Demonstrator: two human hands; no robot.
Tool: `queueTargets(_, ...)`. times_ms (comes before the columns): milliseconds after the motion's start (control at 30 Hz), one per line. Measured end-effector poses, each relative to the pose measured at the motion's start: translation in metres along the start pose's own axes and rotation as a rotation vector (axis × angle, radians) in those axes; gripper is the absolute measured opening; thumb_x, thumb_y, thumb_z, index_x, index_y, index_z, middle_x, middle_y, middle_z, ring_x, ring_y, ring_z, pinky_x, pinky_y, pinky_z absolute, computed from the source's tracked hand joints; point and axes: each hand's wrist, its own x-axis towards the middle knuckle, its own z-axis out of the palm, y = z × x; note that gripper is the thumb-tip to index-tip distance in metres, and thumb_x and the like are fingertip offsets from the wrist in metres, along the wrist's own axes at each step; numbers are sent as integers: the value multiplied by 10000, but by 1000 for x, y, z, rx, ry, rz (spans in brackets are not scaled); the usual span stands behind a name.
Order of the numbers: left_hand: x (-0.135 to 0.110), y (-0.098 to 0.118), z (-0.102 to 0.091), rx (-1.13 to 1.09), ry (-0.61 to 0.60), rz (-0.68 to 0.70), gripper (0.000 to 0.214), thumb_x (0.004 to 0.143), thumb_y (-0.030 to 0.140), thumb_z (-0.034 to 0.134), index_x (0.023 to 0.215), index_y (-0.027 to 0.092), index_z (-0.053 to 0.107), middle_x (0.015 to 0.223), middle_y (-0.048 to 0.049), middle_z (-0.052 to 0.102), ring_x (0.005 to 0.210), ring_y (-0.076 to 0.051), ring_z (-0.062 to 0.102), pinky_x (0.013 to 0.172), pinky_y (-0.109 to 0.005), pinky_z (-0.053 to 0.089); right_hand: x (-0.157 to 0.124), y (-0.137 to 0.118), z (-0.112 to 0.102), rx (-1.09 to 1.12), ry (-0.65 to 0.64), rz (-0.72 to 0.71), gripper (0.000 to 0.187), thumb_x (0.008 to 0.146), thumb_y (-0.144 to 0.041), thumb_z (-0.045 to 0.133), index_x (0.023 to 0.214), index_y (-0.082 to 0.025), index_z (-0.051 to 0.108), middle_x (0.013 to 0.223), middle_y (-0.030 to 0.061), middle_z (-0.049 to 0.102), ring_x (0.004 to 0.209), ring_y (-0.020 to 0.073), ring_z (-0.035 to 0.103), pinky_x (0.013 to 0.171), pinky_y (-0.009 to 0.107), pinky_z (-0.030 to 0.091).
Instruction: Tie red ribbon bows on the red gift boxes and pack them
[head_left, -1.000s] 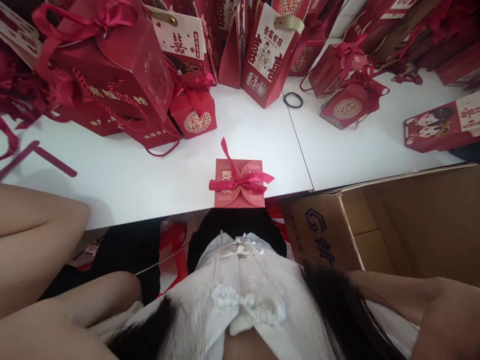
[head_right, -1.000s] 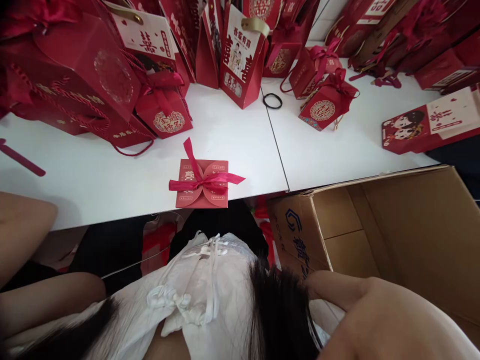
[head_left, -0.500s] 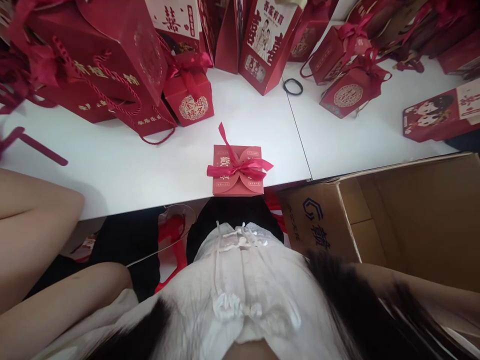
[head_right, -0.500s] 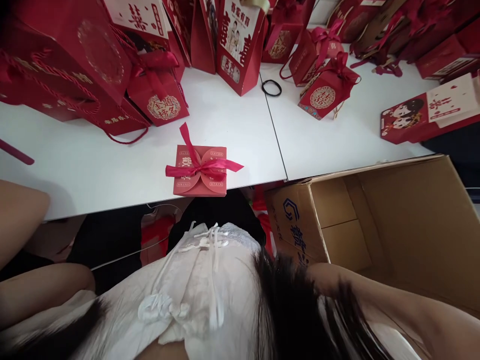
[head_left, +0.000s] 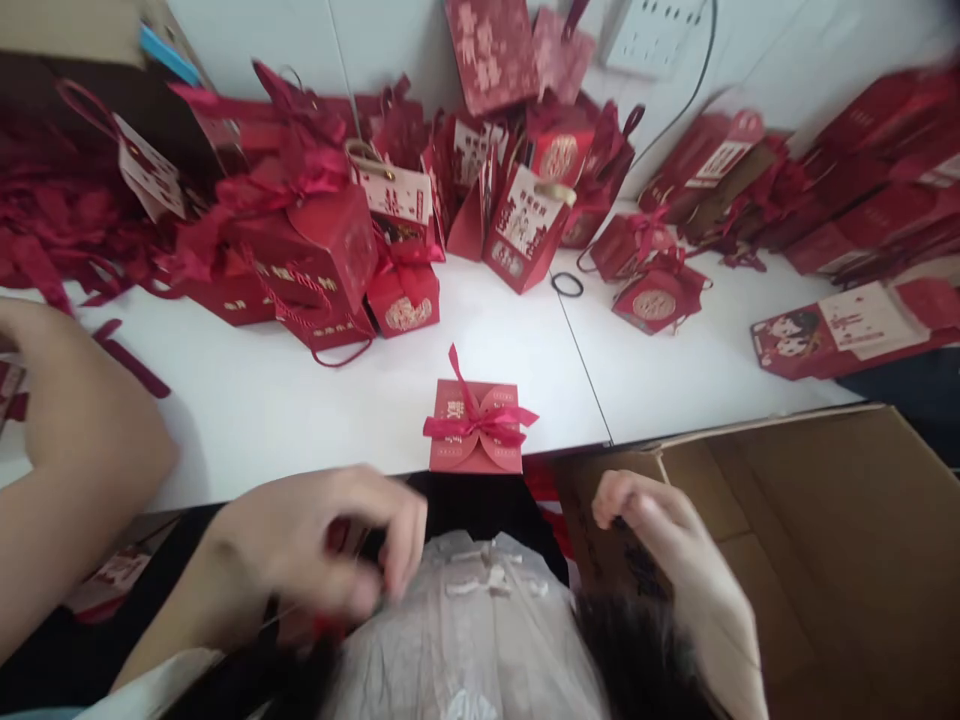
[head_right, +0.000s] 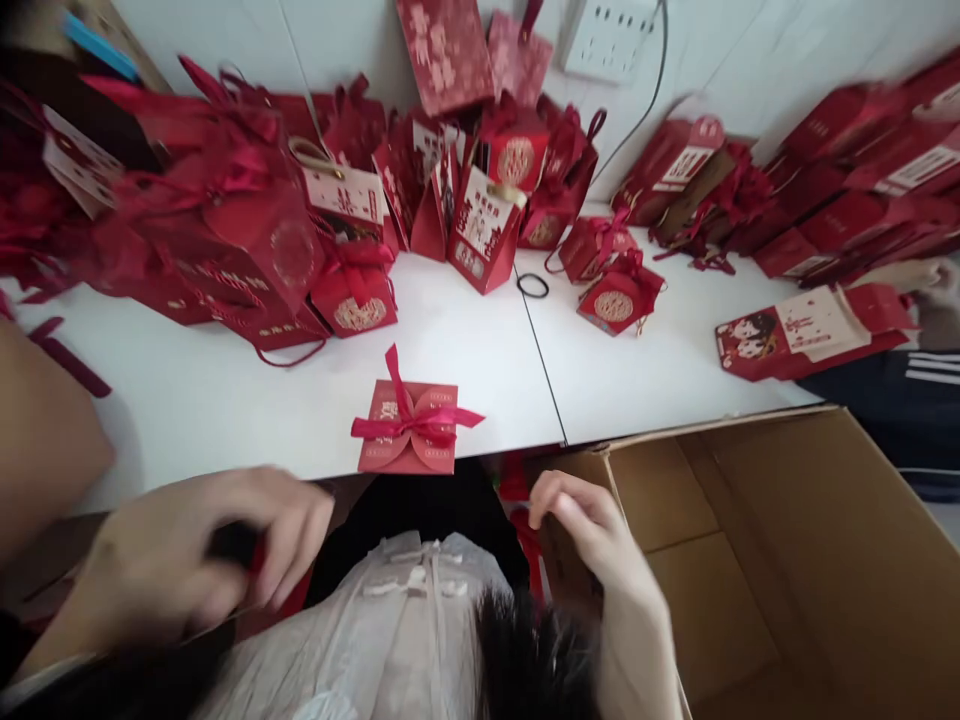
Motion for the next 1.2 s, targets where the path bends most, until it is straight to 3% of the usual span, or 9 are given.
queueTargets(67,17,11,5,43,-93,66,365,755,499,573,553,199,517,550,4,543,511,-133,497,484,-261,397,16,-2,23,-39,32,11,352,839,-512,484,661,-211,525,611,19,545,589,164,527,554,276,427)
queueTargets(100,24,16,9,96,-84,95,375,792,496,515,562,202,482,541,19,511,501,-122,468,487,-253,373,23,-4,33,-66,58,6,322,833,-492,501,686,-206,517,619,11,544,588,154,521,553,262,418)
queueTargets(200,38,21,25,316,124,124,339,829,482,457,636,204,446,594,41,495,543,-116,449,548,-242,350,39,-14,54,-165,102,-88,270,800,-457,550,740,-198,501,646,-1,538,603,139,501,582,247,406)
queueTargets(300,40,16,36,397,138,91,357,819,504,465,637,199,434,592,48,476,554,-117,440,566,-237,345,50,-25,62,-233,71,-138,258,789,-434,568,726,-198,488,614,-19,503,577,125,461,568,238,380)
queueTargets(467,39,0,45,161,126,84,363,837,472,449,620,191,372,581,54,352,535,-96,346,506,-217,300,64,-31,67,-130,1,-102,276,832,-398,506,651,-196,458,599,-18,484,572,115,426,538,230,348)
queueTargets(700,45,-15,53,-41,156,132,369,845,443,445,611,192,311,601,47,298,558,-91,306,517,-220,286,78,-19,69,415,-221,-9,380,796,-485,556,609,-186,414,578,-43,383,545,88,329,539,224,298)
queueTargets(867,43,-17,54,-46,145,144,359,855,429,422,614,192,301,598,48,272,548,-89,273,510,-224,277,81,-1,72,659,-275,56,412,732,-494,637,591,-189,398,569,-47,363,532,87,325,542,230,308)
queueTargets(1067,44,-16,50,-52,127,122,350,848,462,434,647,191,343,626,44,333,584,-97,359,554,-225,332,87,13,61,538,-293,-6,454,724,-589,608,607,-187,435,585,-26,425,564,109,405,595,255,366)
queueTargets(1200,37,-12,48,-5,143,164,408,698,471,636,940,210,434,956,-33,525,901,-193,534,791,-315,440,93,12,50,483,-173,-60,483,755,-672,495,771,-191,522,744,23,511,747,166,511,712,296,427)
